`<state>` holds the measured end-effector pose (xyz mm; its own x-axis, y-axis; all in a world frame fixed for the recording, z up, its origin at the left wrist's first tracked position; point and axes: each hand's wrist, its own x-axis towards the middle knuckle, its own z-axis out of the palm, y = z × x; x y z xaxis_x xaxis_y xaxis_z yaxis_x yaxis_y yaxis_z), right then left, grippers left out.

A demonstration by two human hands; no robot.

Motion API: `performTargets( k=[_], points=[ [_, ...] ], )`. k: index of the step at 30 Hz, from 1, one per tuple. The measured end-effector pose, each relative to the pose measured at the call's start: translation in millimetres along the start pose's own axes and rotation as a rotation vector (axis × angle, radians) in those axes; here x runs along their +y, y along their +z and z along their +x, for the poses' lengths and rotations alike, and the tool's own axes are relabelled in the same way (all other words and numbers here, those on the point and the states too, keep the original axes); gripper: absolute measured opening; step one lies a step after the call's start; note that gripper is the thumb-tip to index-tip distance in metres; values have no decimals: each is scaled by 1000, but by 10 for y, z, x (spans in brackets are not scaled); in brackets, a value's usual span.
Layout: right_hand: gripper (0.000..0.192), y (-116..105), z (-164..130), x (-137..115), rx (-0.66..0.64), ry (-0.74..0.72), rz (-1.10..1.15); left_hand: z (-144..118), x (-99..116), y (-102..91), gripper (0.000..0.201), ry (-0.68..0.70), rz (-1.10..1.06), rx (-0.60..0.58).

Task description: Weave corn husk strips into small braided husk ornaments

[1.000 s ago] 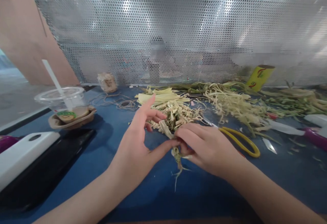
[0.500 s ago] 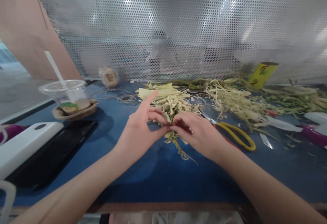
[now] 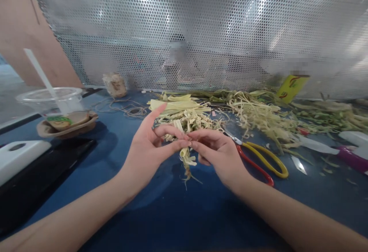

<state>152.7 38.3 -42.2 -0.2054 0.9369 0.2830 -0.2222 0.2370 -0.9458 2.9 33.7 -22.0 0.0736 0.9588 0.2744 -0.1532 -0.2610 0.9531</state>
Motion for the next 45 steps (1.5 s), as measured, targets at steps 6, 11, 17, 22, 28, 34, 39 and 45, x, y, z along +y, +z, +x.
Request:
performTargets(
  k=[6,11,17,22,28,34,39,45],
  points=[
    [25,34,-5,55,29,143,140,-7,-46,-17,83,-46,-96,-18],
    [22,49,-45,42,12,128,128,-44,-97,9,78,2,-11,29],
    [24,66,-92,36,28,249,198,-82,-118,54,73,143,56,81],
    [16,63,-107,30,72,108,153,-99,-122,88,69,181,100,80],
    [8,56,-118,15,39,56,123,-151,-113,92,72,315,259,65],
    [4,51,-111,25,51,27,68,-173,-133,86,72,320,336,91],
    [8,4,-88,8,108,17,-130,-164,-132,105,71,306,331,122],
    [14,-120,-56,-45,145,-505,-855,-91,-144,108,63,191,246,201]
  ],
)
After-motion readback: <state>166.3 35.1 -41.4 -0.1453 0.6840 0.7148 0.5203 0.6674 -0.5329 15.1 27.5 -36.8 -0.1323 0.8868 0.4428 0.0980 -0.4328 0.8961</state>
